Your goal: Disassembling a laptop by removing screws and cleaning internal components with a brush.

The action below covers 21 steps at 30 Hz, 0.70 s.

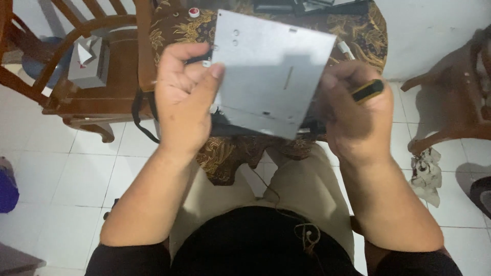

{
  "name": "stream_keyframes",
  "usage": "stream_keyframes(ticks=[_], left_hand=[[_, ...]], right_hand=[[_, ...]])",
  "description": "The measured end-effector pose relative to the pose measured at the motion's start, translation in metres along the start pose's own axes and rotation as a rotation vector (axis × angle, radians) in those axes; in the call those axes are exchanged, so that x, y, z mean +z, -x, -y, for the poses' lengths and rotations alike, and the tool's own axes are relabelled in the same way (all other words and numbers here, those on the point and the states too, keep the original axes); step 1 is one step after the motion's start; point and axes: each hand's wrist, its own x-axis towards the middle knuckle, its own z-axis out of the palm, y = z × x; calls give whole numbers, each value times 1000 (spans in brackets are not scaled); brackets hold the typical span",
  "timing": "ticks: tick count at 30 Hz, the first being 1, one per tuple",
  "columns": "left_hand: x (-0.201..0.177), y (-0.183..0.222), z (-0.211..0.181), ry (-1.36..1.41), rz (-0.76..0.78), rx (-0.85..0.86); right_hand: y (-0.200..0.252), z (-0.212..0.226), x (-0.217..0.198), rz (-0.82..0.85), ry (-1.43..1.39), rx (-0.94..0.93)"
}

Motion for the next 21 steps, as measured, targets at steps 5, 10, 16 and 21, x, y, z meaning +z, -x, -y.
stream_keyframes(ticks=[5,10,16,21], left_hand=[[-4,-1,3,-56,-126,53],[-2,1,0,-46,-126,55],[2,7,-11,-97,-66,264],[1,7,-36,-275,-106,141]], right_hand=[[5,10,6,95,49,48],[13,7,15,67,208,-36],[12,-20,15,-12,58,116],[10,-28,17,96,-66,81]])
